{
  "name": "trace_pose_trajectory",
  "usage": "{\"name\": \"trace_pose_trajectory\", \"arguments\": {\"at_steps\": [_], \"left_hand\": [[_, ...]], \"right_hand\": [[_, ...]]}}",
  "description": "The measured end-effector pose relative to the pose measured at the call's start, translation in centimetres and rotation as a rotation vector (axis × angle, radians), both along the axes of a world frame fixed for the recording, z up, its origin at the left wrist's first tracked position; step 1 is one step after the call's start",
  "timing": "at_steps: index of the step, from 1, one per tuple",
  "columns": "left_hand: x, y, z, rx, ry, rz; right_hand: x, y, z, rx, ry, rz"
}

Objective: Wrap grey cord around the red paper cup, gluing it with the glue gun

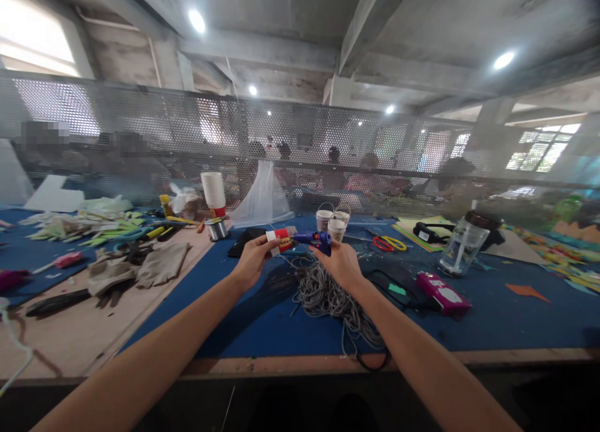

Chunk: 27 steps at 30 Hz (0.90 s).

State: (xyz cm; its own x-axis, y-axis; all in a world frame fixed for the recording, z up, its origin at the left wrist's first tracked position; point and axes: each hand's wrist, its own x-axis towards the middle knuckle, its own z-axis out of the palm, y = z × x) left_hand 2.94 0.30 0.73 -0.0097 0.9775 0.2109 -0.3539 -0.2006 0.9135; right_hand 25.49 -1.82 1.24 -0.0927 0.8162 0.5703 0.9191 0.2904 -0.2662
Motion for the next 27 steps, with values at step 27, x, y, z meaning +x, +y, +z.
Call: {"name": "trace_pose_trajectory", "arguments": {"at_steps": [27], "left_hand": [[-0.31,0.16,0.05,-0.011,-0.014,0.012]], "right_hand": [[0.08,0.25,-0.34,0.034,-0.042,0.014]]}}
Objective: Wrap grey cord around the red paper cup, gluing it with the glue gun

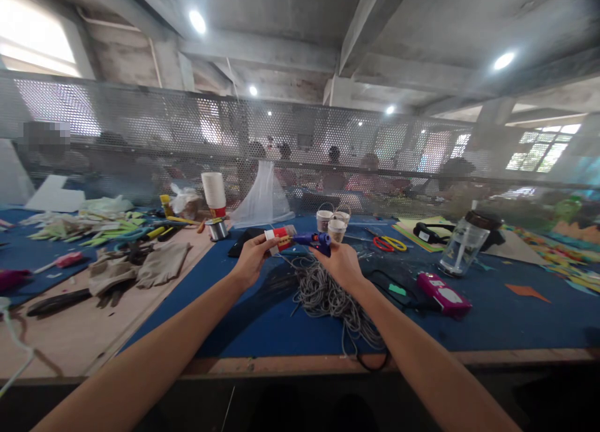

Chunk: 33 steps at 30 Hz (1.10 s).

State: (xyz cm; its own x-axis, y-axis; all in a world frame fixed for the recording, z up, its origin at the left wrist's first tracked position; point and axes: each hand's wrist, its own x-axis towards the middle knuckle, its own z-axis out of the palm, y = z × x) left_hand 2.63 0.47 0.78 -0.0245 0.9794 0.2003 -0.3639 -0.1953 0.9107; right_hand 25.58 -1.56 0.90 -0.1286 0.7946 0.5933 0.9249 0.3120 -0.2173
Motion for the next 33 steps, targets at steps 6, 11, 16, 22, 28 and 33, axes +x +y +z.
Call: {"name": "trace_pose_trajectory", "arguments": {"at_steps": [6,11,16,22,28,33], "left_hand": [[-0.19,0.33,-0.31,0.004,0.009,-0.005],[-0.14,0.25,-0.11,0.002,0.001,0.001],[-0.13,0.18,0.03,-0.007,0.011,0.023],[-0.08,-0.07,0.27,-0.014,0.017,0.031],[-0.16,-0.04,0.19,-0.003,0.025,0.041],[-0.17,0.0,0.14,0.006,0.026,0.044]], "right_hand": [[0.07,0.05,-0.13,0.006,0.0,0.004],[0.08,-0.16,0.01,-0.002,-0.01,0.003],[0.14,-0.05,-0.05,-0.008,-0.022,0.004],[0.09,-0.11,0.08,-0.015,-0.02,0.004],[0.01,-0.39,0.35,-0.044,-0.019,-0.006],[0.03,-0.38,0.33,-0.047,-0.016,0.004]]}}
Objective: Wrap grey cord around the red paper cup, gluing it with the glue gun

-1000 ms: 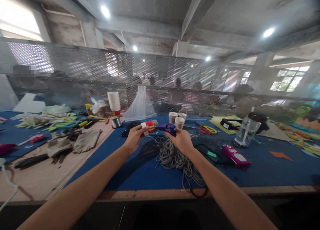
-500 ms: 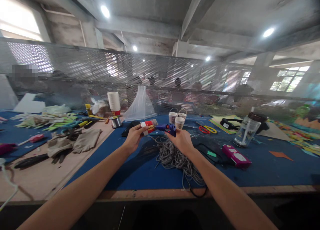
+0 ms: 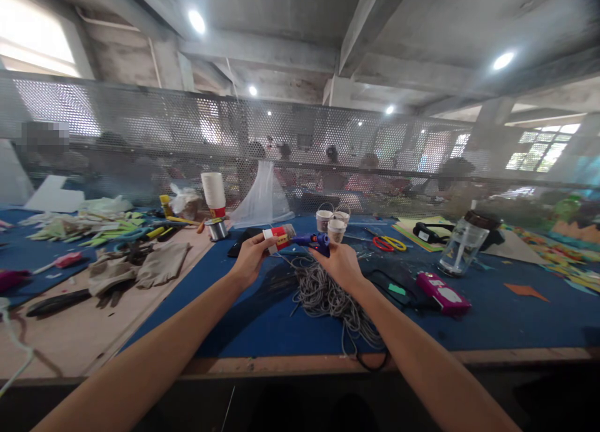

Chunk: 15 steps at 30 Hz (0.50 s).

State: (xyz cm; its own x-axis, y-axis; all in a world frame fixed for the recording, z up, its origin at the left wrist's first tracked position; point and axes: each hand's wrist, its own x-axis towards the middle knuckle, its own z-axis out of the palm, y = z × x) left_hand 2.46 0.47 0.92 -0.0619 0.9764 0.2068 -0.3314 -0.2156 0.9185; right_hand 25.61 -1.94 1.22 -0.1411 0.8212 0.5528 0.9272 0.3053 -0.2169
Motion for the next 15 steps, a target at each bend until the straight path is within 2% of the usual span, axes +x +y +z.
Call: {"name": "trace_pose_trajectory", "arguments": {"at_steps": [15], "left_hand": [[0.15,-0.18,0.31,-0.009,-0.009,0.01]], "right_hand": [[0.01,0.04,0.02,-0.003,-0.007,0.001]]}}
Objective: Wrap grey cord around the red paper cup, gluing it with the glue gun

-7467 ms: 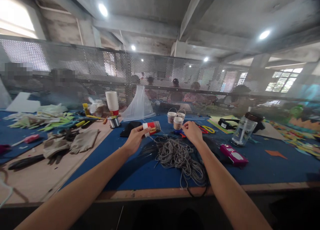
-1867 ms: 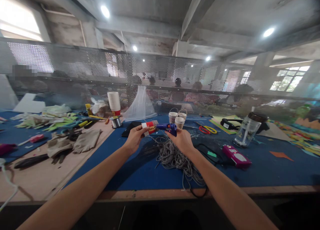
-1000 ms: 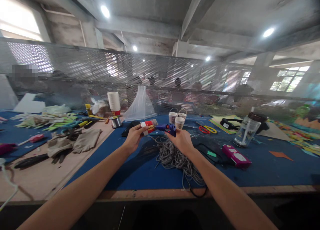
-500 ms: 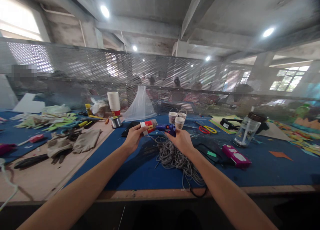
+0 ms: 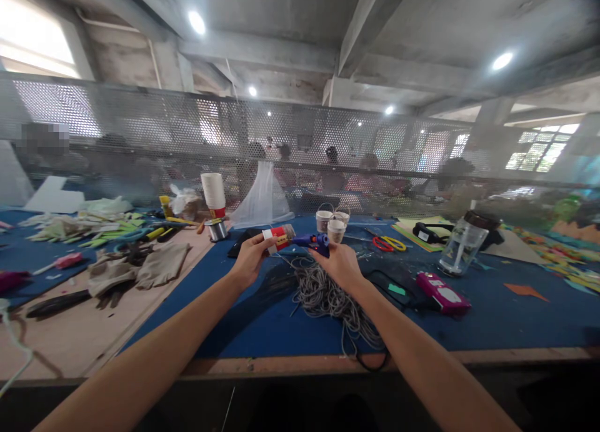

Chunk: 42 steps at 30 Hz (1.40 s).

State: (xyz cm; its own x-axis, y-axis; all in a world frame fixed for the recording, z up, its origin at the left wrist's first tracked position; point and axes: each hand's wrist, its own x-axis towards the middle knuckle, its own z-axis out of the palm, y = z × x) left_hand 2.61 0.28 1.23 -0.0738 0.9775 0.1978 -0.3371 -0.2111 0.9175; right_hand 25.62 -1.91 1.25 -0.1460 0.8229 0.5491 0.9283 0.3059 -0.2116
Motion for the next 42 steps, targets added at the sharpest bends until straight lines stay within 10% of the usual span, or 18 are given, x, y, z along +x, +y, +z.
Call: {"name": "trace_pose_trajectory", "arguments": {"at_steps": [13,28,42], "left_hand": [[-0.2,0.1,-0.3,0.007,0.0,-0.033],[0.1,0.2,-0.8,0.014,0.003,-0.071],[0.3,0.0,-0.8,-0.005,0.03,-0.1]], "right_hand": [[-0.1,0.2,-0.1,-0.013,0.101,0.017],[1.0,1.6,0.2,-0.238,0.832,0.325],[6.0,5.6,-2.1,-0.312,0.401,-0.232]]}}
